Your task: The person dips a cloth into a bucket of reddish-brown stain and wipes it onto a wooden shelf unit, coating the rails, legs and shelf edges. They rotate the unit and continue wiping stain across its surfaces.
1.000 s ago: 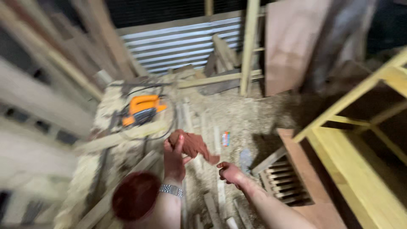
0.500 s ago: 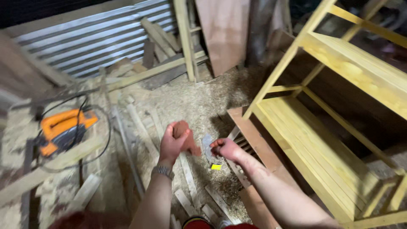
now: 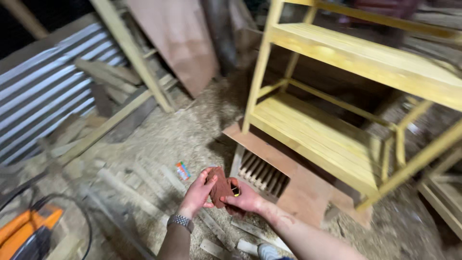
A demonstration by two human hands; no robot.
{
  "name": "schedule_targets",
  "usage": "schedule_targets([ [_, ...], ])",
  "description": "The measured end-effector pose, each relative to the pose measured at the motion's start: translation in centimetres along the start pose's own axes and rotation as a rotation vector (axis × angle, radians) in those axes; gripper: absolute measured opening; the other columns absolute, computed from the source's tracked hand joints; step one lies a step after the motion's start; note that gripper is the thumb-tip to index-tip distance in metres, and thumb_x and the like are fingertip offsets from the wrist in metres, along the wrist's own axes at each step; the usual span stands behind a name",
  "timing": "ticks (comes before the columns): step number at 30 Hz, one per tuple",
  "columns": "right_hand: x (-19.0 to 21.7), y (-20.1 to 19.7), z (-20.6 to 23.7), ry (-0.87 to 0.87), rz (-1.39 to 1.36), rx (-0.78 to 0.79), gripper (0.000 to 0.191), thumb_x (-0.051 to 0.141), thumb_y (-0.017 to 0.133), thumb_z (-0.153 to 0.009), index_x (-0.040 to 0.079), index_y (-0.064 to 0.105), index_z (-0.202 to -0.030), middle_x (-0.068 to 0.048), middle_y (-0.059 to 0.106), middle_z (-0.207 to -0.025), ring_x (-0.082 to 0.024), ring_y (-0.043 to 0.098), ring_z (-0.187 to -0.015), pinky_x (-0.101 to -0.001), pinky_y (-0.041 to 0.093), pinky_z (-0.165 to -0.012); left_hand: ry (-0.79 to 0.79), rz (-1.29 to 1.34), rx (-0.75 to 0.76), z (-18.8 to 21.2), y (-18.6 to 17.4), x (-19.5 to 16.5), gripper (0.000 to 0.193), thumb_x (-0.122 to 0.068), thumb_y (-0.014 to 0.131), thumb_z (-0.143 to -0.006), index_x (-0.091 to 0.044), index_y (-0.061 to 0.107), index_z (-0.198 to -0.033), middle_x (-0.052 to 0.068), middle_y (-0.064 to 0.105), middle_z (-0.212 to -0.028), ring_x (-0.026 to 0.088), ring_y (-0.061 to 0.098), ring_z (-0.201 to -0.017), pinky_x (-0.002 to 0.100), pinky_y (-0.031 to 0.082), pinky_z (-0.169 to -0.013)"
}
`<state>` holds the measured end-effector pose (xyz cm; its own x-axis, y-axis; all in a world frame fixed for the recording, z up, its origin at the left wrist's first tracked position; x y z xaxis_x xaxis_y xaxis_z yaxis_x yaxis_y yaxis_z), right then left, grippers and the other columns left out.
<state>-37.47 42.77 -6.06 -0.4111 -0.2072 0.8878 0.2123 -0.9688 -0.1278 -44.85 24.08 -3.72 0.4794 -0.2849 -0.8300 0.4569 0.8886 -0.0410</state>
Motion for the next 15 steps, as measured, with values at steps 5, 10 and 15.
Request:
schedule_targets([
  [5,-4.2,-1.4,2.8,-0.132,-0.29,0.014,0.054,0.025,0.072,-0.088,0.0,0.057,-0.134,-0.01,0.07,-0.116,-0.018,0.068,-0.098,-0.0346,0.057,-0.086,0.15,-0.09,0.183,-2.9,3.2,3.0,0.049,-0.038,0.062,-0.098,-0.021,0.049,-0.143,0.003,0.066,-0.136,0.019,0.065,-0.121,0.047,0.059,-0.086],
  [10,-9.5,-3.8,6.9,-0.217,-0.431,-0.092,0.044,0.021,0.061,-0.096,-0.001,0.059,-0.134,-0.007,0.071,-0.12,-0.015,0.065,-0.108,-0.0299,0.054,-0.098,0.489,-0.324,0.227,-4.7,9.7,4.2,0.039,-0.036,0.06,-0.104,-0.007,0.063,-0.13,0.007,0.075,-0.121,0.016,0.069,-0.11,0.029,0.053,-0.096],
  [15,-11.6,-7.0,13.3,-0.092,-0.42,-0.306,0.042,0.026,0.058,-0.099,0.001,0.061,-0.132,-0.008,0.072,-0.119,-0.015,0.066,-0.107,-0.031,0.053,-0.096,0.301,0.078,0.436,-3.3,16.8,4.0,0.039,-0.034,0.059,-0.099,-0.009,0.059,-0.13,0.004,0.068,-0.119,0.014,0.064,-0.107,0.033,0.054,-0.094],
])
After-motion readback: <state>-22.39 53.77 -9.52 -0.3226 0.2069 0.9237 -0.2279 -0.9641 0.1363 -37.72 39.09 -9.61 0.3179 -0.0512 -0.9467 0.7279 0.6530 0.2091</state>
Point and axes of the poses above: each hand's wrist, its own z-axis away from the middle knuckle, its own y-axis out of the palm, x = y × z, the point moved 2 cm from there along -z, towards the middle knuckle
